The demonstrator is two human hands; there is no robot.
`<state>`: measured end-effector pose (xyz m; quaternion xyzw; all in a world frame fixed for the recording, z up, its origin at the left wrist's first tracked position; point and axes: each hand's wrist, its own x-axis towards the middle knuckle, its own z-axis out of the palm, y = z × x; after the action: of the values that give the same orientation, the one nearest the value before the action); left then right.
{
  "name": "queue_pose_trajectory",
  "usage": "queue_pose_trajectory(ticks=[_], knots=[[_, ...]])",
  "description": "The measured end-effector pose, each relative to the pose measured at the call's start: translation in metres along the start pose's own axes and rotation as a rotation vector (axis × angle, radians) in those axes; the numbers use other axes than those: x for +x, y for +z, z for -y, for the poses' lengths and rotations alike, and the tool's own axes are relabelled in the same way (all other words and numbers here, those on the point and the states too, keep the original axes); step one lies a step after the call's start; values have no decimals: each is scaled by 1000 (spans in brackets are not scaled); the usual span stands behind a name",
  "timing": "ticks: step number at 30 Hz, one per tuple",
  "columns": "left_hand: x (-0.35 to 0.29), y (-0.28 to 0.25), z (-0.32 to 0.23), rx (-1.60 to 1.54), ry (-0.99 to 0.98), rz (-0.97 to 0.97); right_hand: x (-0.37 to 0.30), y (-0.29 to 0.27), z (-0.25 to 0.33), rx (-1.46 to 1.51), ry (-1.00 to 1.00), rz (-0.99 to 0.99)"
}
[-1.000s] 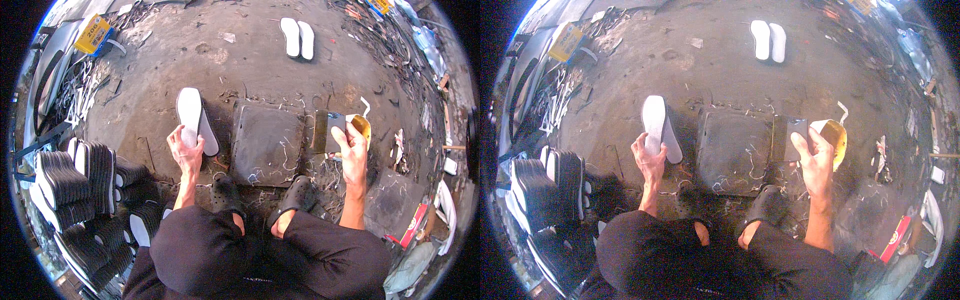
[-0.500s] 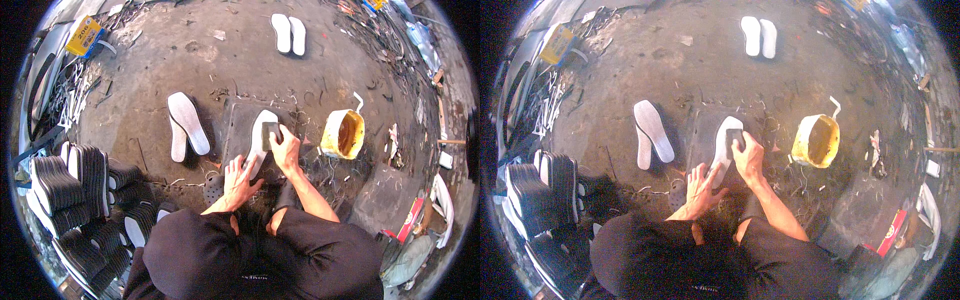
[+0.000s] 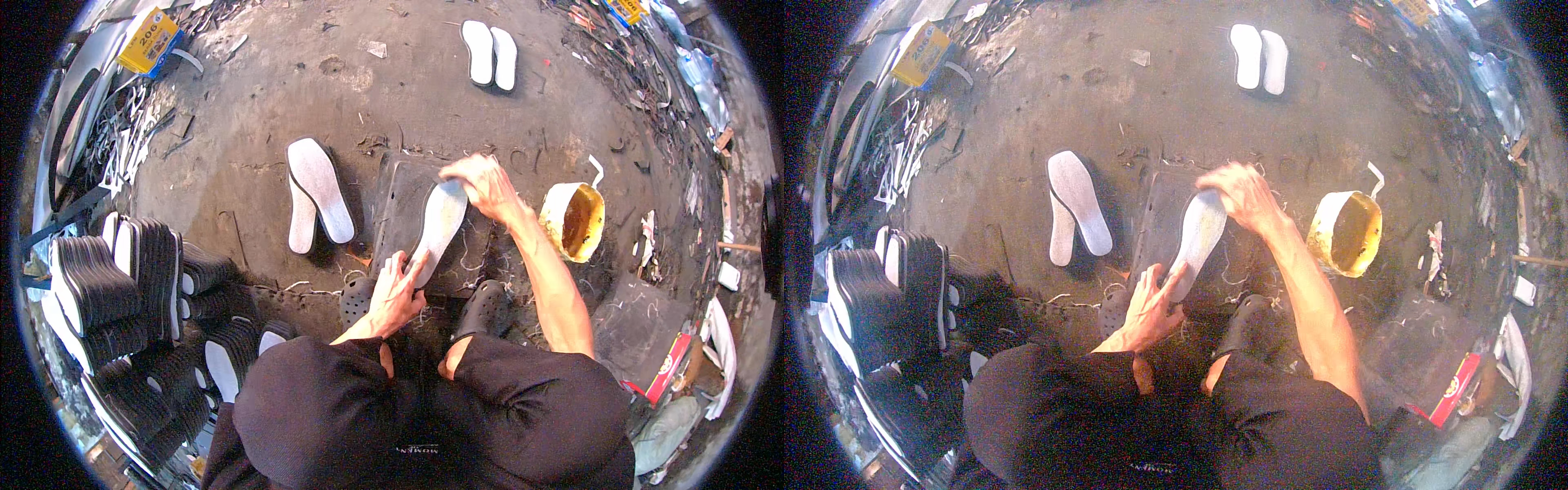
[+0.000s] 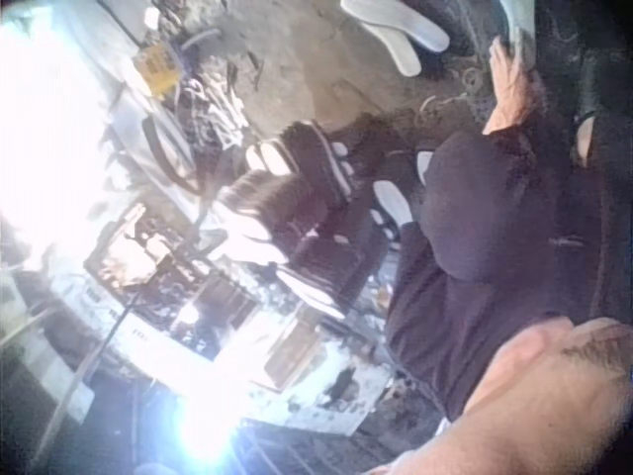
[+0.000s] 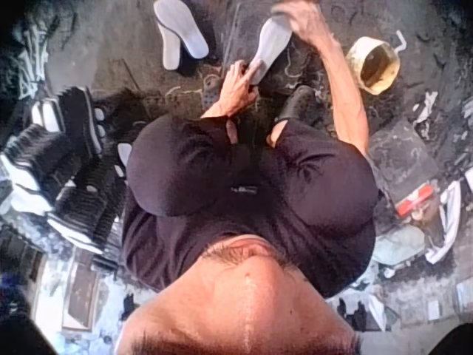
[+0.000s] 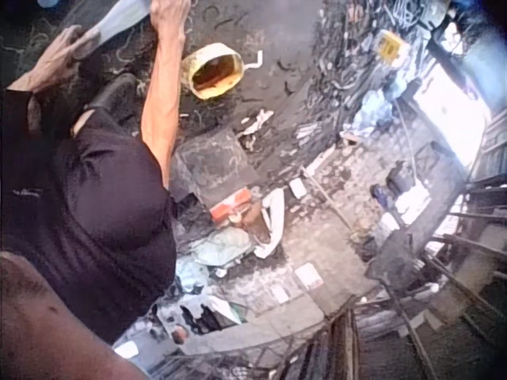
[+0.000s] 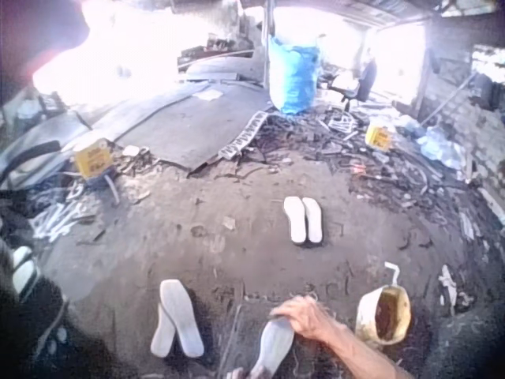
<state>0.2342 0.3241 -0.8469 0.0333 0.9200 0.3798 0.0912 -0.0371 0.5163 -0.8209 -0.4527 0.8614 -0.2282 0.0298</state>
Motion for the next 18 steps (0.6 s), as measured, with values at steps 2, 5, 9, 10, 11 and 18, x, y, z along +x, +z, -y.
queue_pose_trajectory(ticks=[2, 5, 9, 10, 11, 18], knots=[[1, 0, 1, -33, -9, 10, -44, 15, 20, -26, 211, -117], [2, 8, 8, -71, 5, -6, -97, 27, 54, -28, 234, -124], [6, 1, 7, -110, -2, 5, -47, -11, 54, 34, 415, -206], [11, 3, 4, -111, 10, 0, -39, -16, 35, 13, 417, -219], [12, 4, 4, -104, 10, -4, -29, -14, 27, 59, 425, -216], [12, 2, 1, -107, 8, -4, -6, 14, 21, -2, 360, -109]])
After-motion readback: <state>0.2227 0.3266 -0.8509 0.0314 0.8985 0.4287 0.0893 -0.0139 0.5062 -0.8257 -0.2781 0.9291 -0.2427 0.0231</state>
